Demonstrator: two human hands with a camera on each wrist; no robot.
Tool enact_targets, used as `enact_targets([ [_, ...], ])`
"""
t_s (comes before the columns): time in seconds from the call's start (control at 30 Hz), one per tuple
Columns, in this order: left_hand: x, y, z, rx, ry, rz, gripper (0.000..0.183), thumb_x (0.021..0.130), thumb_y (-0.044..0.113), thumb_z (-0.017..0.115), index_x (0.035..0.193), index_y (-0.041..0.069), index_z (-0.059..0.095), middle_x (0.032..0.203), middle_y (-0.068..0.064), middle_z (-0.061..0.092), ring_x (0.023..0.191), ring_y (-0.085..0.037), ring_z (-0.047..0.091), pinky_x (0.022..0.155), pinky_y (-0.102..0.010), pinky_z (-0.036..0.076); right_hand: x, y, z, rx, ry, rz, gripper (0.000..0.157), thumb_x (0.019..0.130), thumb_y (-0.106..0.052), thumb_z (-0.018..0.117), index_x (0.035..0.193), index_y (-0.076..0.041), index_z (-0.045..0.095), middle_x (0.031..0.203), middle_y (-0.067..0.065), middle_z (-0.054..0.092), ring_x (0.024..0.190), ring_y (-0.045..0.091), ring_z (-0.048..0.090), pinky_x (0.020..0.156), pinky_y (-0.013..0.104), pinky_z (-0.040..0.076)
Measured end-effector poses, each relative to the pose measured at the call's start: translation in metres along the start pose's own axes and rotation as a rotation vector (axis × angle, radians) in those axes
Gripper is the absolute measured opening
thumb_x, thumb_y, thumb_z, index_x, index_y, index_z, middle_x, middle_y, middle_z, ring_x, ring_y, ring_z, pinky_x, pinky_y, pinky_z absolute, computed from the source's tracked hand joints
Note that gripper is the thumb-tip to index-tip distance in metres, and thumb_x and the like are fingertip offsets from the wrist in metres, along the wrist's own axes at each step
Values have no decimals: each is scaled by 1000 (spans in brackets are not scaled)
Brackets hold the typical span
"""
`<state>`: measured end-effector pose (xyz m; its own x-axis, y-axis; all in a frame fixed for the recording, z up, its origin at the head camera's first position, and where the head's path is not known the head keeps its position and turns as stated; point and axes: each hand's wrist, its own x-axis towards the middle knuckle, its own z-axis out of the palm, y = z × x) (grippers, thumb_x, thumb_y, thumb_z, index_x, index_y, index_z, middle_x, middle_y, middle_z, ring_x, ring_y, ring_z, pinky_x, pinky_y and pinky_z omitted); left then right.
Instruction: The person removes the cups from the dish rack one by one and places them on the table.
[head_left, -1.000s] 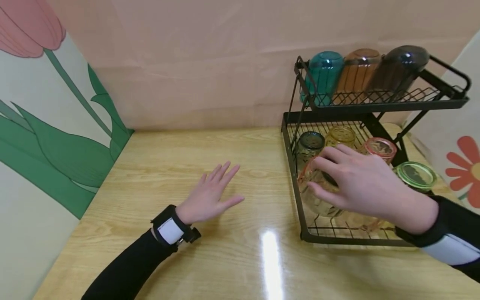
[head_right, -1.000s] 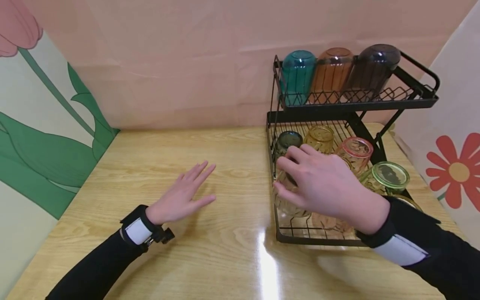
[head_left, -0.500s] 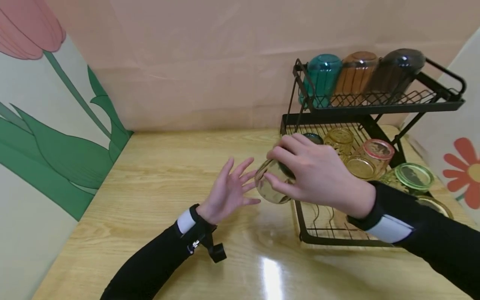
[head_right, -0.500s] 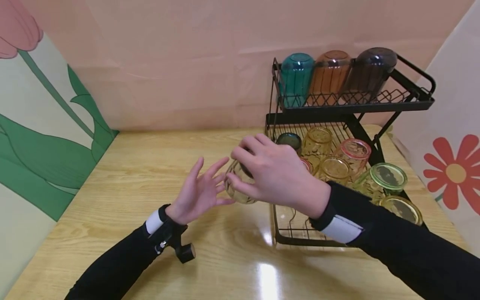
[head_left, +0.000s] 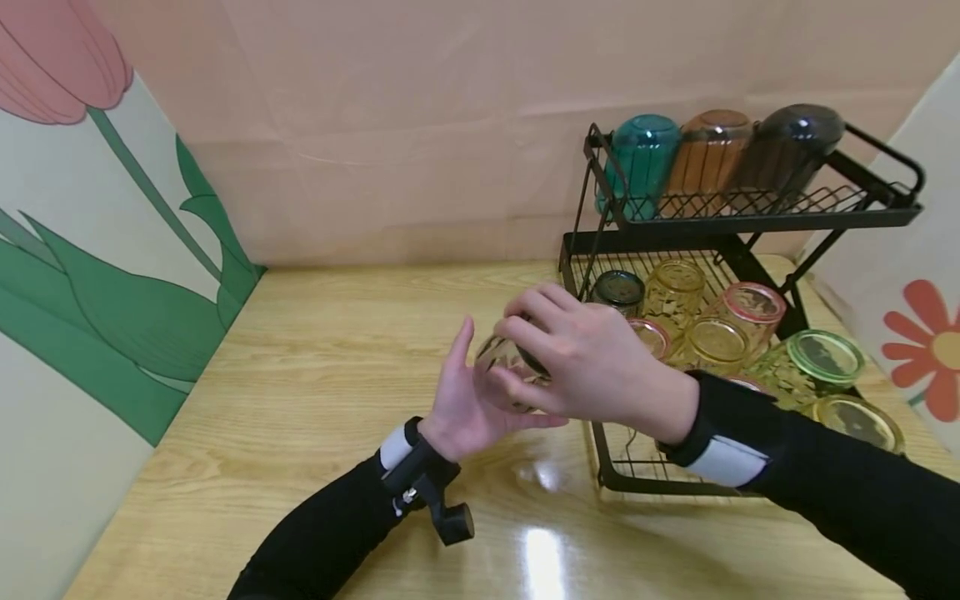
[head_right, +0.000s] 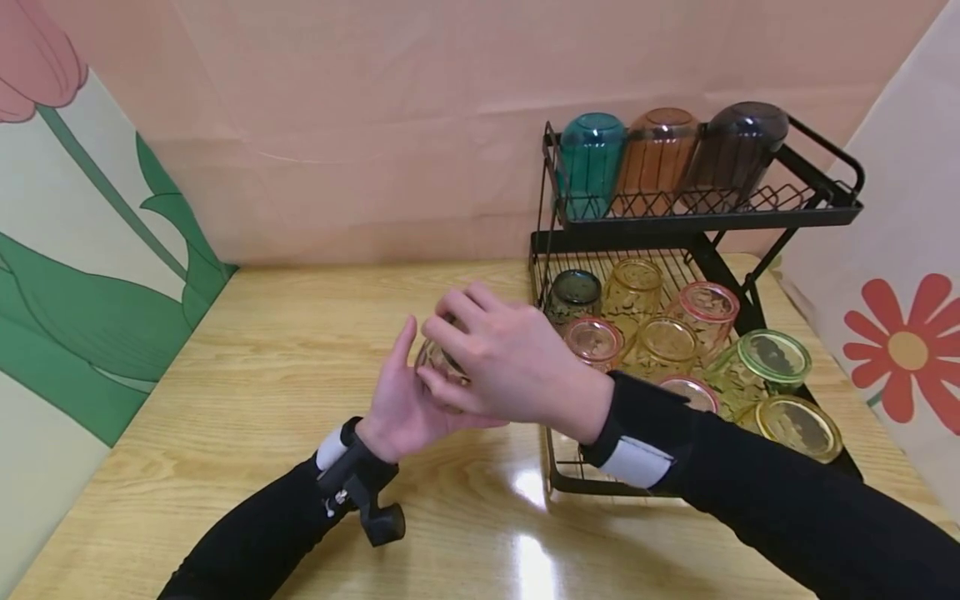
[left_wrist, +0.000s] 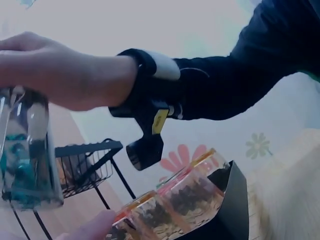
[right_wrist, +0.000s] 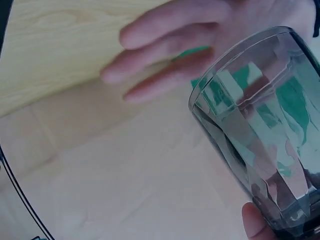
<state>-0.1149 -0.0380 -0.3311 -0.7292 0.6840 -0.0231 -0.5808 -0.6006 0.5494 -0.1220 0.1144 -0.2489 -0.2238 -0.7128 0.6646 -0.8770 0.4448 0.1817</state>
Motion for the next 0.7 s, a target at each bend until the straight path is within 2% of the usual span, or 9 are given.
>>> enact_targets([
  [0.1,-1,-1,4,4,25,-22,70,80,73,36,127,23,49,125,-9,51,115,-31,45,92,-57,32,-1,-1,5,8,-1,-6,28,84,-35,54,96,-9,56,93,4,53,78,19,51,43,25,39],
  [0.23,-4,-2,8,12,124,-10,52,83,66,40,107,24,60,99,-1,60,97,-20,54,86,-45,41,-3,-2,9,13,8,-2,29,85,-36,54,96,-9,56,94,4,54,79,20,51,43,26,40],
  [0.3,-6,-2,8,15,177,0,43,84,62,43,94,24,62,83,4,59,84,-14,55,80,-38,43,-3,-2,11,17,0,7,30,85,-37,53,97,-10,56,95,4,54,80,19,51,43,26,40],
  [0.4,-7,-3,6,-18,211,-7,38,81,60,51,85,24,63,76,5,60,75,-12,55,72,-34,45,-4,-2,12,26,-51,20,35,86,-42,52,100,-11,57,97,3,54,83,18,50,46,26,42],
  [0.5,-6,-3,1,-32,251,-9,38,77,59,55,74,22,62,71,5,58,66,-10,52,66,-32,45,-5,0,12,54,-137,28,42,86,-48,51,108,-12,55,102,2,52,88,16,49,50,25,43],
  [0.57,-5,-3,-5,-20,264,-5,38,77,59,54,75,22,63,75,5,58,63,-9,49,64,-31,43,-7,3,12,75,-197,22,50,86,-51,50,117,-12,52,109,3,51,91,14,48,53,24,44],
  [0.63,-6,-2,-13,37,291,-6,41,79,60,51,80,21,64,78,4,58,65,-10,48,63,-30,41,-10,5,11,95,-253,15,57,85,-54,50,125,-12,47,115,4,49,92,13,47,55,25,45],
  [0.7,-7,1,-24,121,320,-12,46,81,61,47,93,19,62,88,1,59,72,-13,50,66,-32,40,-14,8,10,101,-295,3,64,84,-56,51,130,-11,43,121,5,47,93,14,49,58,26,46],
])
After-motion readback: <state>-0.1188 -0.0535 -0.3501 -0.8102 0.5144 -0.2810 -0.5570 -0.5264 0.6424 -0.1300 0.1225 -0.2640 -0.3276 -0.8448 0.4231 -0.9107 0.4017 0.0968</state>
